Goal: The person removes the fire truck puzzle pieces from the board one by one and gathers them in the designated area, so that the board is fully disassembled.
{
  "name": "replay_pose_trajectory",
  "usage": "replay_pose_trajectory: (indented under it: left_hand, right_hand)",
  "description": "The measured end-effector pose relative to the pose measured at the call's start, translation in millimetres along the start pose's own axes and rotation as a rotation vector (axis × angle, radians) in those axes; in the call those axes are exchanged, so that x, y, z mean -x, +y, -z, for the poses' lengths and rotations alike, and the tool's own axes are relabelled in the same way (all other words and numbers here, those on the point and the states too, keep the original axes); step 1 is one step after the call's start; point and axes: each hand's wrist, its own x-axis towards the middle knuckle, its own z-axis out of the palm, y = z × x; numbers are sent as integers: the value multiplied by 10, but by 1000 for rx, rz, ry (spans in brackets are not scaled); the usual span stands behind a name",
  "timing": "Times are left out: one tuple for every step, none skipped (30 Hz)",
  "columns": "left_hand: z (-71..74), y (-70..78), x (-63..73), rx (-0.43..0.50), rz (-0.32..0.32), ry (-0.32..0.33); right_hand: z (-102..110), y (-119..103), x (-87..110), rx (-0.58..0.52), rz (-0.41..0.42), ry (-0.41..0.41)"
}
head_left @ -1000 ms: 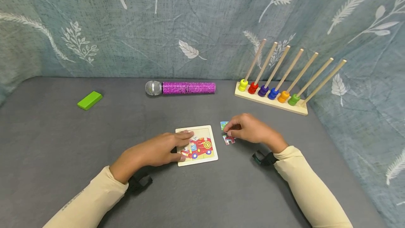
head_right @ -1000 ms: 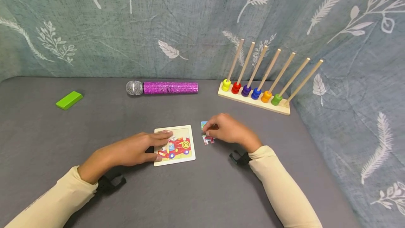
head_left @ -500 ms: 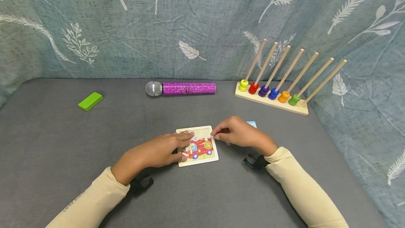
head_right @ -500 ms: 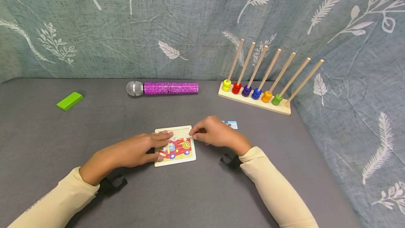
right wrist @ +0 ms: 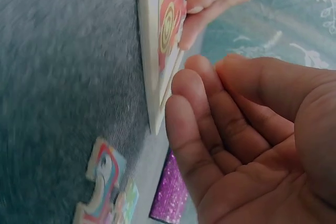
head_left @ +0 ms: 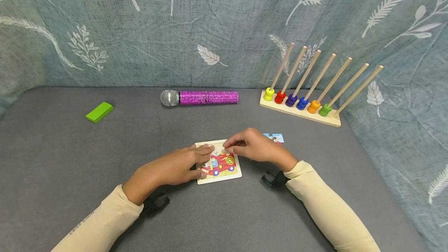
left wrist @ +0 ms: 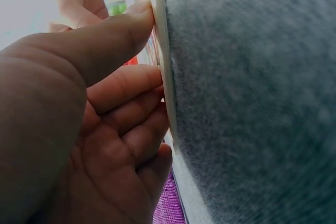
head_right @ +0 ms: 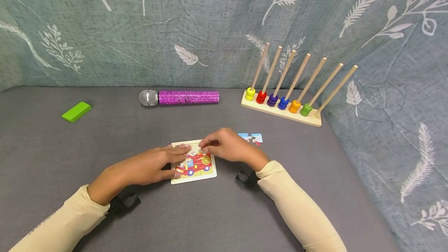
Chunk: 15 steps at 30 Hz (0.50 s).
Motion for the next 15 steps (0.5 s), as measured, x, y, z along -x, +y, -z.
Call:
replay_pose_trajectory:
  left_hand:
    - [-4, -1, 0, 8, 2, 0]
    - [-8, -5, -1, 13, 6, -1]
    - [-9, -8, -2, 23, 9, -3]
    - [-10, -13, -3, 31, 9, -4]
    - [-9, -18, -3, 33, 8, -5]
    - [-9, -23, -2, 35, 6, -6]
    - [-6, -27, -2, 41, 9, -10]
    - [-5, -31, -1, 42, 9, -12]
    - [-4, -34, 0, 44, 8, -15]
    - [-4, -38, 1, 42, 7, -17]
    - [-4, -41, 1, 43, 8, -18]
    - [-3, -43, 2, 44, 7, -18]
    - [-3, -44, 1, 46, 7, -18]
    - [-3, -46, 0, 47, 5, -16]
    - [-2, -46, 0, 48, 4, -14]
  right_hand:
    - [-5, -7, -3, -5, 3, -3]
    - [-10, -13, -6, -6, 7, -7]
    - [-15, -18, -8, -8, 10, -11]
    - [-20, -22, -12, -8, 13, -14]
    - [-22, -29, -12, -10, 18, -18]
    - [-25, -31, -12, -12, 21, -19]
    - [-27, -32, -12, -13, 22, -18]
    - [-29, -32, -12, -15, 21, -15]
    - [-30, -34, -14, -21, 18, -15]
    - [-30, -37, -15, -26, 17, -16]
    - [-30, -40, -18, -28, 20, -18]
    - [-33, -40, -23, -29, 18, -22]
    - [-35, -43, -28, -30, 17, -26]
    - [-38, -43, -35, -31, 16, -31]
    - [-40, -45, -39, -28, 18, -35]
